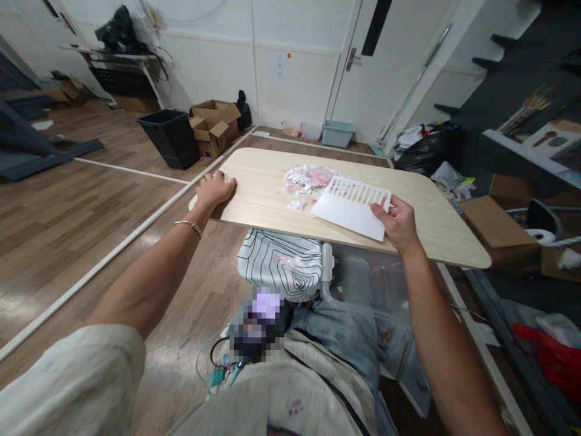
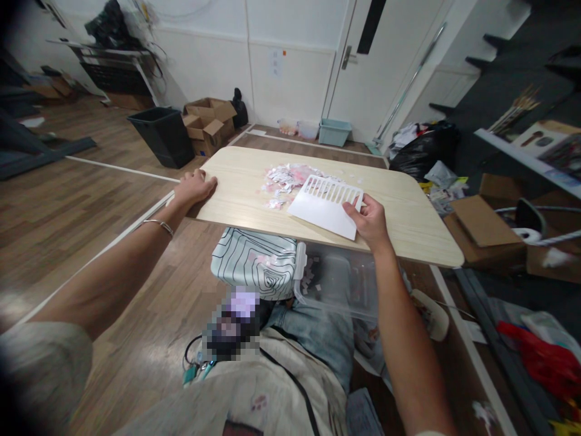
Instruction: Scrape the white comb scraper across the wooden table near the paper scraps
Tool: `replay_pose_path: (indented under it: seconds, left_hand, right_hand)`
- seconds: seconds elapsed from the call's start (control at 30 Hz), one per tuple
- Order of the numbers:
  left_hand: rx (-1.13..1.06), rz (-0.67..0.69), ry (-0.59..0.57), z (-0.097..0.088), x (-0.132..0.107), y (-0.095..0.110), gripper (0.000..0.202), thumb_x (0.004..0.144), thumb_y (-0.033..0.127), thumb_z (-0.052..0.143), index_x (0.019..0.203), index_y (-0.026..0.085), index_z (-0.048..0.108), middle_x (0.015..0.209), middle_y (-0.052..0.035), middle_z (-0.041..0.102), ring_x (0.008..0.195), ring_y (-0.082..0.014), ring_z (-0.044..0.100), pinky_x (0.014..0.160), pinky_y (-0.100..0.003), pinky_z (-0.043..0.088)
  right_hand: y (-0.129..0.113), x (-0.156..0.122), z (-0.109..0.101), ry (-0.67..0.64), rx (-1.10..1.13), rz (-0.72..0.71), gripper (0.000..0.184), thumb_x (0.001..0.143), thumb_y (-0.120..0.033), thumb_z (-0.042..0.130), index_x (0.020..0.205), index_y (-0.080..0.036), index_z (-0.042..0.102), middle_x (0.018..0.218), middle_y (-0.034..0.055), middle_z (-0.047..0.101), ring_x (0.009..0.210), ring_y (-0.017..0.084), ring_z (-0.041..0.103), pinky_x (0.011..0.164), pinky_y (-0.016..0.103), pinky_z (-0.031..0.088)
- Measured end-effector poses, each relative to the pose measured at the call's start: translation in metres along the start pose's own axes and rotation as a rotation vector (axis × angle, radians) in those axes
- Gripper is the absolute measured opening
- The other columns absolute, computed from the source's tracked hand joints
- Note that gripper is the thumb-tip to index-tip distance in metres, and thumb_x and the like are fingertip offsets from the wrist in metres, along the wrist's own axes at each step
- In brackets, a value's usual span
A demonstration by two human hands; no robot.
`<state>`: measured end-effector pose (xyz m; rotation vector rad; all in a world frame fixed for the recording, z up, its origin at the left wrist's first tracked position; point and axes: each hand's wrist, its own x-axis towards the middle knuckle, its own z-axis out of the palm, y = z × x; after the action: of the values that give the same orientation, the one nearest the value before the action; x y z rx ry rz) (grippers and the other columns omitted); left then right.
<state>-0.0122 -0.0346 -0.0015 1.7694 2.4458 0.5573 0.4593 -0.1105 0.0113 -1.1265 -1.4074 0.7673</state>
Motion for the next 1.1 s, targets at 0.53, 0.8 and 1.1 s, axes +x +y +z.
replay_pose_path:
  seconds: [0.53,0.8,1.1]
  left_hand:
    - [0.006,-0.009,-0.002,-0.001,-0.001,0.001,0.077,0.094,0.06,0.036,0.151,0.01,0.053,0.151,-0.0324,0.056,0.14,-0.05,0.052,0.11,-0.064,0.045]
    - [-0.004,-0.007,-0.01,-0.002,-0.003,0.002,0.077,0.094,0.06,0.036,0.151,0.01,0.052,0.151,-0.0326,0.056,0.141,-0.0504,0.051,0.11,-0.064,0.045]
    - [-0.019,-0.007,-0.014,-0.004,-0.004,0.003,0.077,0.094,0.06,0.036,0.152,0.011,0.051,0.153,-0.033,0.054,0.141,-0.0507,0.051,0.11,-0.065,0.044]
  right_hand:
    - [0.012,0.005,-0.003,0.041,0.064,-0.075,0.054,0.071,-0.058,0.089,0.102,-0.026,0.059,0.102,0.0073,0.078,0.091,0.027,0.078,0.079,0.04,0.065]
    - [0.008,0.003,-0.004,-0.034,0.012,0.0,0.05,0.07,-0.054,0.089,0.1,-0.025,0.062,0.085,0.0015,0.075,0.065,0.02,0.071,0.06,0.032,0.06]
    - [0.006,0.002,-0.002,-0.008,0.025,0.024,0.05,0.066,-0.052,0.092,0.096,-0.025,0.063,0.078,0.0002,0.074,0.058,0.018,0.067,0.055,0.03,0.056]
